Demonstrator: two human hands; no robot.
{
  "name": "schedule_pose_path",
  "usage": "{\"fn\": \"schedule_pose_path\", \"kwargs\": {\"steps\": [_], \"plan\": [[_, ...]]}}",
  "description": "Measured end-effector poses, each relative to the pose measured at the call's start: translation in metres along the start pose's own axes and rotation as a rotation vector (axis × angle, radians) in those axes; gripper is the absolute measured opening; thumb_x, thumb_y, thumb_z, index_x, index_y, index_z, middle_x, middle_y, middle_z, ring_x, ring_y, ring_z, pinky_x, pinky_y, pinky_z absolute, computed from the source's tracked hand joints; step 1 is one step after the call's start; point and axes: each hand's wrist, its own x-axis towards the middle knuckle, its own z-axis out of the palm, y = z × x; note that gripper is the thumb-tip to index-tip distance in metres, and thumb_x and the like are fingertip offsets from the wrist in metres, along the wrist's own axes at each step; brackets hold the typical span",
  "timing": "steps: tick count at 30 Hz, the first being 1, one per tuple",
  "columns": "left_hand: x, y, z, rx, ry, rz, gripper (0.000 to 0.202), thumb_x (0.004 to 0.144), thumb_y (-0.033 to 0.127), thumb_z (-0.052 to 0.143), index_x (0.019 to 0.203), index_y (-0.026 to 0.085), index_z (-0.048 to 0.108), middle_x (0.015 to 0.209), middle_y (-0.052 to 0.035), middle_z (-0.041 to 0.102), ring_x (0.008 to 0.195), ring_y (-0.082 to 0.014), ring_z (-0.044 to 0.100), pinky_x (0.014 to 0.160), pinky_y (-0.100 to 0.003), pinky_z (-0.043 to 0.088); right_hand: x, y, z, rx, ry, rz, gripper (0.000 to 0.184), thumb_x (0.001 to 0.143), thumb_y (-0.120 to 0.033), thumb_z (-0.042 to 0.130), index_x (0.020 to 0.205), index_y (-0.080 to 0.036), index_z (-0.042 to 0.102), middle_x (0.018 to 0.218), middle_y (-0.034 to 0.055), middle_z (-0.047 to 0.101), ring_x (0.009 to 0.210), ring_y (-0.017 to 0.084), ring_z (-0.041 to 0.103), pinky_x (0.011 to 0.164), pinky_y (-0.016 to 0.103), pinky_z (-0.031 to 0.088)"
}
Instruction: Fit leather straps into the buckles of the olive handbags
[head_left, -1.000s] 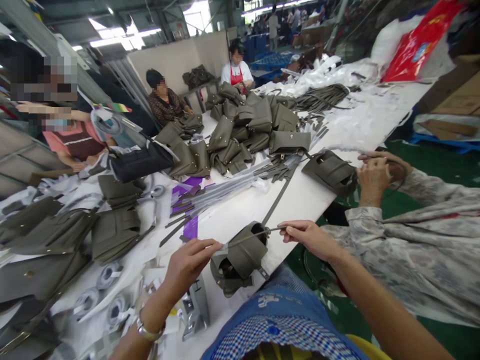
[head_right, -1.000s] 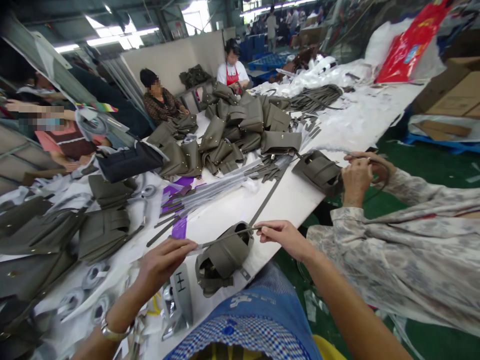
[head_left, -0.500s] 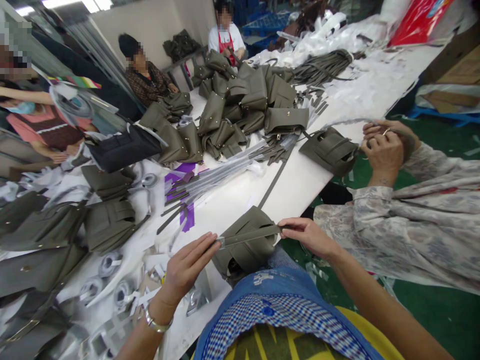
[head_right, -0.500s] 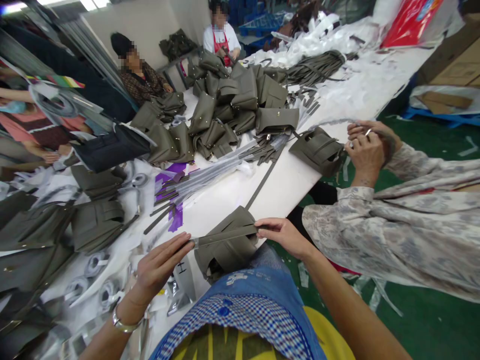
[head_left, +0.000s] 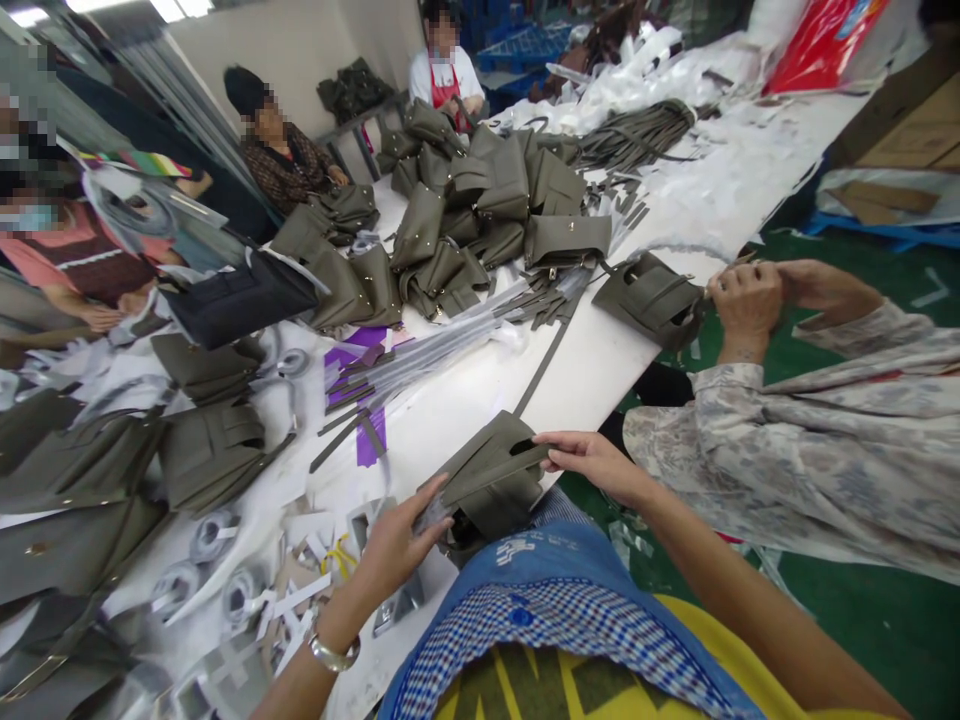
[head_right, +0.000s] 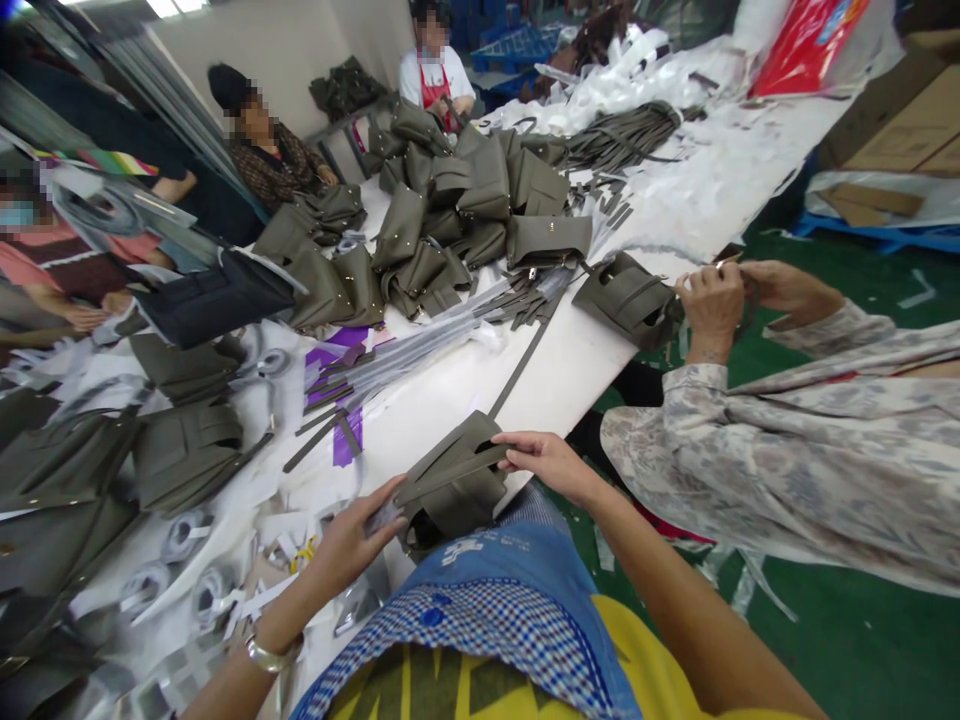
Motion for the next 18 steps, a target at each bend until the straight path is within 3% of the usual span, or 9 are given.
{"fn": "schedule_pose_path", "kwargs": {"steps": [4, 9, 13, 18], "plan": [[0.008, 0.003, 0.008, -0.211, -0.097, -0.135, 0.044, 0.096, 0.041, 0.034, 0.132, 0.025, 0.053, 0.128, -0.0050, 0.062, 0.116, -0.0229, 0.058, 0.098, -0.042, 0.047, 0.005, 0.001, 0.001, 0.043, -0.023, 0.028, 0.051, 0.079, -0.037, 0.069, 0.125, -0.016, 0.058, 0.086, 0.0062, 0.074, 0.082, 0.018, 0.070, 0.092, 0.040, 0.050], [0.021, 0.005, 0.014, -0.330, -0.135, -0.241, 0.041, 0.090, 0.049, 0.044, 0.097, 0.018, 0.070, 0.094, -0.0051, 0.072, 0.088, -0.0214, 0.064, 0.081, -0.032, 0.050, 0.007, 0.002, 0.002, 0.214, -0.054, 0.088, 0.043, 0.082, -0.033, 0.067, 0.121, -0.016, 0.060, 0.084, 0.0077, 0.074, 0.081, 0.016, 0.070, 0.091, 0.036, 0.053], [0.025, 0.001, 0.019, -0.354, -0.171, -0.247, 0.045, 0.090, 0.052, 0.041, 0.073, 0.016, 0.063, 0.066, -0.0003, 0.061, 0.067, -0.0157, 0.054, 0.062, -0.025, 0.043, 0.010, 0.005, 0.004, 0.302, -0.033, 0.151, 0.033, 0.084, -0.028, 0.065, 0.113, -0.015, 0.064, 0.083, 0.0088, 0.074, 0.078, 0.017, 0.071, 0.083, 0.034, 0.058], [0.031, 0.004, 0.022, -0.364, -0.196, -0.243, 0.044, 0.090, 0.051, 0.040, 0.067, 0.016, 0.054, 0.060, 0.0027, 0.047, 0.062, -0.0128, 0.045, 0.058, -0.023, 0.036, 0.013, 0.007, 0.003, 0.328, -0.016, 0.172, 0.029, 0.085, -0.025, 0.064, 0.111, -0.013, 0.064, 0.083, 0.0098, 0.074, 0.078, 0.017, 0.071, 0.080, 0.031, 0.059]]}}
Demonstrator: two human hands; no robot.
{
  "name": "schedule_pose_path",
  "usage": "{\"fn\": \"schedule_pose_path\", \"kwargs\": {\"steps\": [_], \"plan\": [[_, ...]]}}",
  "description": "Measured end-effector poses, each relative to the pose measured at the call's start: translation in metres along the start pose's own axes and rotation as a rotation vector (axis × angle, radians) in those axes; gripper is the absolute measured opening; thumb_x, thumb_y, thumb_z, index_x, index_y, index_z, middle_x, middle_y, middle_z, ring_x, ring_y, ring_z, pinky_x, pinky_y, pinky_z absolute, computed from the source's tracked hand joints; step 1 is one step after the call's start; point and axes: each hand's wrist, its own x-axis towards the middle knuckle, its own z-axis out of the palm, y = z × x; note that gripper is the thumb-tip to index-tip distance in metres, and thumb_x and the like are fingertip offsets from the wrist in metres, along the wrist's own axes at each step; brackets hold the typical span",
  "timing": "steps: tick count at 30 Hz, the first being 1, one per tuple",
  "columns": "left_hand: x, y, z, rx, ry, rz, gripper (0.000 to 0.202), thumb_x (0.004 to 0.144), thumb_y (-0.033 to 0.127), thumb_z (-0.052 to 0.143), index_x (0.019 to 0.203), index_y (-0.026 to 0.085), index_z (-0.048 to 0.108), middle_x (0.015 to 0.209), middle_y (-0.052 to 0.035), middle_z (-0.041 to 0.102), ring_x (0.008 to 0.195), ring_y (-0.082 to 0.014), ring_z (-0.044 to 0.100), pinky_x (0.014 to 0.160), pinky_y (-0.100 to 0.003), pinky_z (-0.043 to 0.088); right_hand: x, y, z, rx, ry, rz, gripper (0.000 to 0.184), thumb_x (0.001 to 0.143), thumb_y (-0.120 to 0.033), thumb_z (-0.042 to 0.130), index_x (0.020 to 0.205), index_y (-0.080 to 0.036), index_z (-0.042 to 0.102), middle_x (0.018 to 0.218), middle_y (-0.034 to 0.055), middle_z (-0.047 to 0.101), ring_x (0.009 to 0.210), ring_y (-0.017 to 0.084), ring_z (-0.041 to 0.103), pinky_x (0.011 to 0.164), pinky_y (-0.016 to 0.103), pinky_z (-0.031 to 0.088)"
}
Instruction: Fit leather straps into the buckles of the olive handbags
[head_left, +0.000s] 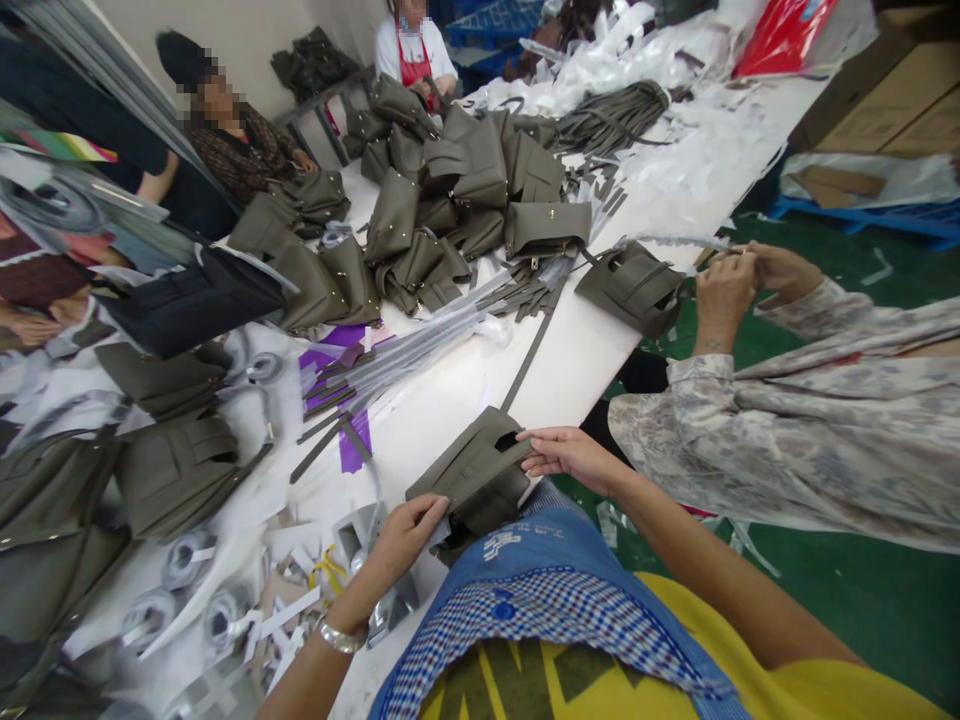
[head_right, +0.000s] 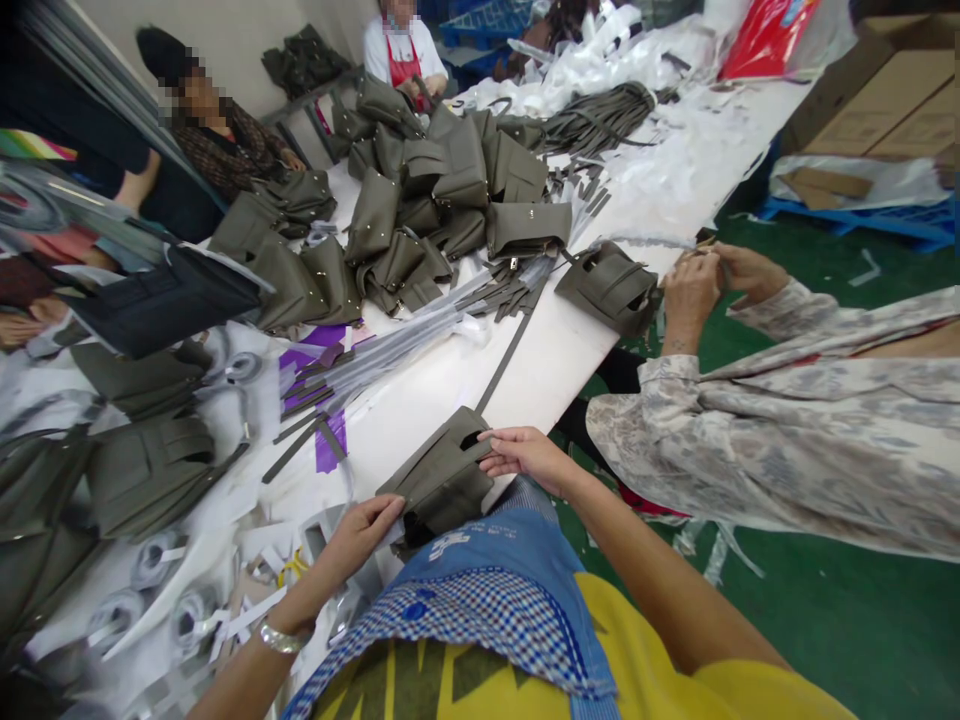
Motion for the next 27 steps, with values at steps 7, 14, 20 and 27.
{"fn": "schedule_pose_path", "kwargs": {"steps": [7, 14, 20, 27], "plan": [[0.008, 0.019, 0.006, 0.026, -0.008, 0.062, 0.041, 0.092, 0.048, 0.041, 0.072, 0.016, 0.057, 0.064, 0.0028, 0.049, 0.064, -0.0127, 0.046, 0.060, -0.023, 0.036, 0.001, 0.002, -0.002, -0.023, -0.027, -0.038, 0.034, 0.085, -0.030, 0.065, 0.116, -0.015, 0.062, 0.083, 0.0084, 0.074, 0.079, 0.015, 0.071, 0.081, 0.028, 0.058], [0.021, 0.033, 0.017, 0.027, -0.018, 0.134, 0.040, 0.093, 0.046, 0.041, 0.083, 0.016, 0.065, 0.072, 0.0006, 0.060, 0.072, -0.0142, 0.054, 0.066, -0.024, 0.042, 0.002, 0.004, 0.002, -0.042, -0.041, -0.048, 0.036, 0.084, -0.032, 0.066, 0.116, -0.015, 0.061, 0.082, 0.0075, 0.074, 0.077, 0.013, 0.071, 0.077, 0.025, 0.057], [0.034, 0.049, 0.032, 0.105, 0.105, 0.212, 0.045, 0.089, 0.044, 0.051, 0.127, 0.021, 0.053, 0.087, -0.0021, 0.066, 0.074, -0.0162, 0.060, 0.071, -0.028, 0.049, 0.009, 0.008, 0.022, -0.080, 0.013, -0.056, 0.038, 0.083, -0.030, 0.066, 0.117, -0.013, 0.061, 0.076, 0.0062, 0.073, 0.073, 0.015, 0.071, 0.070, 0.026, 0.058], [0.036, 0.052, 0.029, 0.142, 0.202, 0.319, 0.034, 0.096, 0.036, 0.039, 0.110, 0.021, 0.066, 0.104, -0.0062, 0.068, 0.096, -0.0191, 0.061, 0.087, -0.030, 0.047, 0.007, 0.007, 0.029, -0.037, 0.065, -0.103, 0.032, 0.084, -0.035, 0.065, 0.108, -0.014, 0.064, 0.087, 0.0090, 0.073, 0.073, 0.014, 0.069, 0.070, 0.025, 0.058]]}}
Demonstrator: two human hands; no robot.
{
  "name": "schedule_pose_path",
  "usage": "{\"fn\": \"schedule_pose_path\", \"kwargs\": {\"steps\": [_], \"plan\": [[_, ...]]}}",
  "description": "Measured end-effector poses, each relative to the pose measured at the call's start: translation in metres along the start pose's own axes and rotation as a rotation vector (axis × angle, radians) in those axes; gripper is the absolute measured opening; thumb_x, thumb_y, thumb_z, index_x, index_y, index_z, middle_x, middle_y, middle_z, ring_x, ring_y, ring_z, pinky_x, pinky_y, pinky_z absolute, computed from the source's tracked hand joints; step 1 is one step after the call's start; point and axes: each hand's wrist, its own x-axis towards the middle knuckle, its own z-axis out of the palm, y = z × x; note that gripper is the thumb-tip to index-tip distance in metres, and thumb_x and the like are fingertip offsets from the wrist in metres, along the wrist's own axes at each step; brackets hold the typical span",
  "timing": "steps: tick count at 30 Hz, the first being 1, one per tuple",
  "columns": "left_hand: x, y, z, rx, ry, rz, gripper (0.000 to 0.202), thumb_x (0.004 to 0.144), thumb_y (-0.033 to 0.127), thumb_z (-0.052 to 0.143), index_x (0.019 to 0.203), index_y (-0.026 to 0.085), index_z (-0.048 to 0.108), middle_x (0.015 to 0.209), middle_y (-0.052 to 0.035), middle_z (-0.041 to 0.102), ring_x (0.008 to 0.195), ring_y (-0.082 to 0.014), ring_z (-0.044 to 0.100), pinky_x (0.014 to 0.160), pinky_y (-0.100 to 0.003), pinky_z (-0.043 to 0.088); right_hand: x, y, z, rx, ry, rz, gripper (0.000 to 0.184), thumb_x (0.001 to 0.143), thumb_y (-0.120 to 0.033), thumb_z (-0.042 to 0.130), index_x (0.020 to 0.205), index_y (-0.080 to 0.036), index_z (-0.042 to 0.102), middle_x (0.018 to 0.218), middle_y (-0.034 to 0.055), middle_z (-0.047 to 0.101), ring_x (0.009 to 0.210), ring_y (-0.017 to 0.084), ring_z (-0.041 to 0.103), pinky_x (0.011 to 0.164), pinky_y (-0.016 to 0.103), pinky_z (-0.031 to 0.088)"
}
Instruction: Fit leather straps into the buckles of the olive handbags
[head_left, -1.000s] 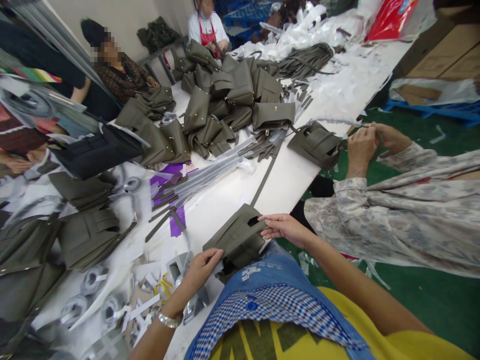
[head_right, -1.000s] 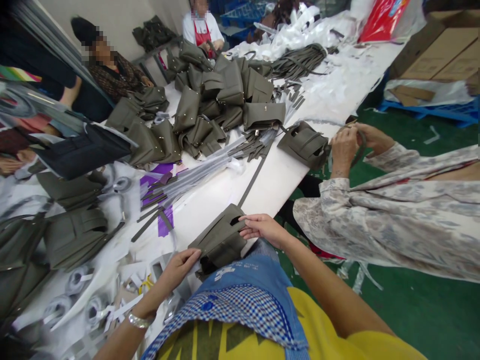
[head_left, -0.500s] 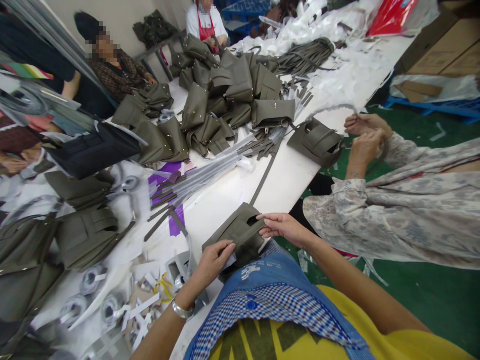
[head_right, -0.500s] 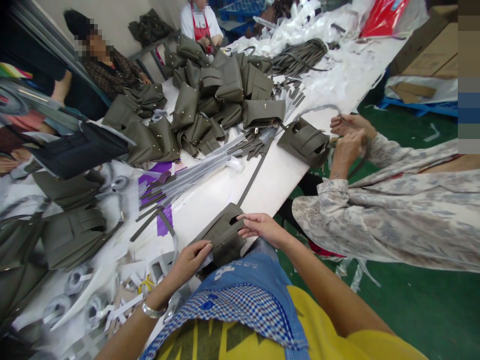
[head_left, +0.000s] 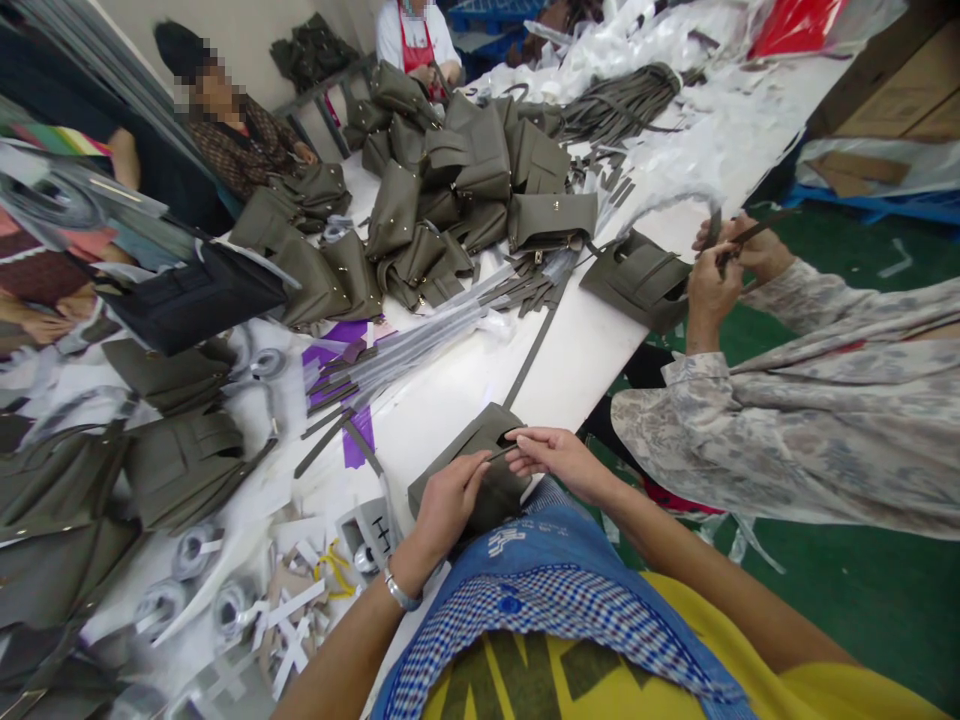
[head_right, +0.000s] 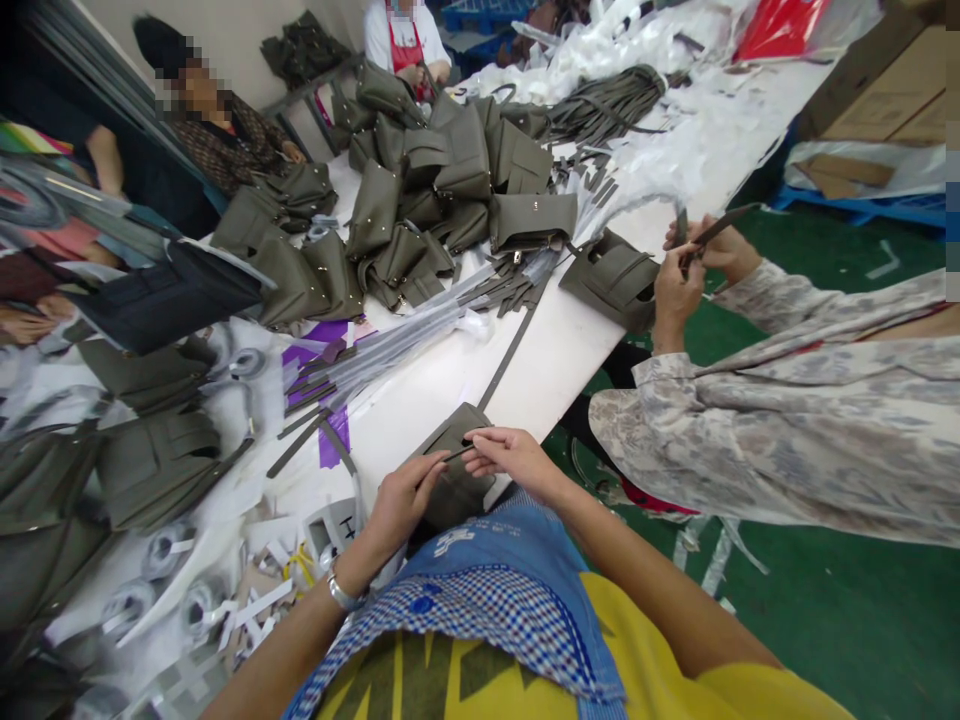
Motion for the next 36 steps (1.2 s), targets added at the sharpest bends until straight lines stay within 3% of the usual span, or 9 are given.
{"fn": "schedule_pose_path", "kwargs": {"steps": [5, 10, 15, 19, 25, 28, 30, 32, 36], "plan": [[0.008, 0.002, -0.009, -0.420, -0.248, -0.336, 0.055, 0.092, 0.055, 0.036, 0.077, 0.013, 0.069, 0.056, 0.0004, 0.054, 0.047, -0.0086, 0.040, 0.049, -0.020, 0.036, 0.007, 0.007, -0.011, -0.067, 0.073, -0.043, 0.032, 0.080, -0.044, 0.067, 0.092, -0.015, 0.065, 0.079, 0.0055, 0.071, 0.065, 0.011, 0.065, 0.064, 0.023, 0.055], [0.007, 0.002, -0.010, -0.854, -0.292, -0.527, 0.053, 0.085, 0.059, 0.049, 0.100, 0.011, 0.066, 0.074, -0.0020, 0.059, 0.044, -0.0028, 0.026, 0.041, -0.016, 0.025, 0.009, 0.015, -0.025, -0.489, 0.135, -0.012, 0.038, 0.084, -0.052, 0.054, 0.071, -0.017, 0.060, 0.060, 0.0019, 0.065, 0.051, 0.012, 0.060, 0.051, 0.023, 0.049], [0.005, -0.004, -0.007, -0.986, -0.293, -0.563, 0.051, 0.084, 0.056, 0.054, 0.105, 0.011, 0.064, 0.080, -0.0032, 0.058, 0.045, -0.0014, 0.025, 0.040, -0.015, 0.019, -0.003, 0.024, -0.032, -0.961, 0.076, -0.051, 0.037, 0.084, -0.049, 0.052, 0.070, -0.018, 0.064, 0.069, 0.0063, 0.070, 0.067, 0.019, 0.065, 0.062, 0.028, 0.048], [0.003, -0.004, -0.009, -1.008, -0.285, -0.539, 0.049, 0.085, 0.055, 0.053, 0.105, 0.011, 0.063, 0.079, -0.0016, 0.057, 0.045, -0.0016, 0.025, 0.040, -0.015, 0.019, -0.006, 0.044, -0.025, -0.833, -0.077, 0.026, 0.035, 0.079, -0.050, 0.060, 0.087, -0.017, 0.064, 0.068, 0.0036, 0.070, 0.064, 0.019, 0.065, 0.061, 0.028, 0.048], [-0.005, 0.001, -0.020, -0.785, -0.173, -0.432, 0.051, 0.089, 0.058, 0.042, 0.093, 0.013, 0.066, 0.062, 0.0023, 0.053, 0.042, -0.0041, 0.026, 0.041, -0.017, 0.026, 0.026, 0.037, 0.020, -0.219, 0.005, 0.115, 0.040, 0.074, -0.055, 0.065, 0.071, -0.016, 0.056, 0.060, 0.0008, 0.064, 0.051, 0.012, 0.060, 0.055, 0.025, 0.050], [-0.006, 0.003, -0.026, -0.450, -0.046, -0.286, 0.048, 0.093, 0.051, 0.037, 0.094, 0.016, 0.069, 0.066, -0.0014, 0.061, 0.052, -0.0099, 0.049, 0.054, -0.021, 0.042, 0.050, 0.021, 0.047, -0.086, -0.050, 0.015, 0.038, 0.075, -0.054, 0.065, 0.072, -0.017, 0.057, 0.064, 0.0003, 0.064, 0.056, 0.012, 0.060, 0.059, 0.025, 0.052], [-0.004, 0.001, -0.028, -0.222, 0.054, -0.172, 0.041, 0.095, 0.044, 0.037, 0.105, 0.019, 0.068, 0.090, -0.0055, 0.069, 0.080, -0.0167, 0.062, 0.075, -0.027, 0.048, 0.061, 0.016, 0.055, -0.142, -0.119, -0.070, 0.037, 0.077, -0.054, 0.062, 0.073, -0.018, 0.057, 0.067, 0.0006, 0.064, 0.062, 0.014, 0.062, 0.065, 0.028, 0.054], [-0.002, -0.004, -0.028, -0.037, 0.132, -0.111, 0.036, 0.096, 0.038, 0.038, 0.116, 0.023, 0.064, 0.115, -0.0057, 0.067, 0.106, -0.0207, 0.060, 0.095, -0.033, 0.045, 0.064, 0.015, 0.051, -0.334, -0.096, -0.223, 0.032, 0.081, -0.051, 0.058, 0.079, -0.019, 0.061, 0.076, 0.0024, 0.066, 0.073, 0.017, 0.064, 0.074, 0.033, 0.054], [0.002, -0.019, -0.027, 0.181, 0.182, -0.179, 0.037, 0.096, 0.037, 0.037, 0.123, 0.025, 0.058, 0.131, -0.0044, 0.059, 0.118, -0.0238, 0.056, 0.099, -0.037, 0.044, 0.071, 0.010, 0.025, -0.784, 0.209, -0.565, 0.029, 0.089, -0.040, 0.052, 0.111, -0.024, 0.061, 0.109, 0.0068, 0.066, 0.099, 0.022, 0.061, 0.096, 0.040, 0.046]]}}
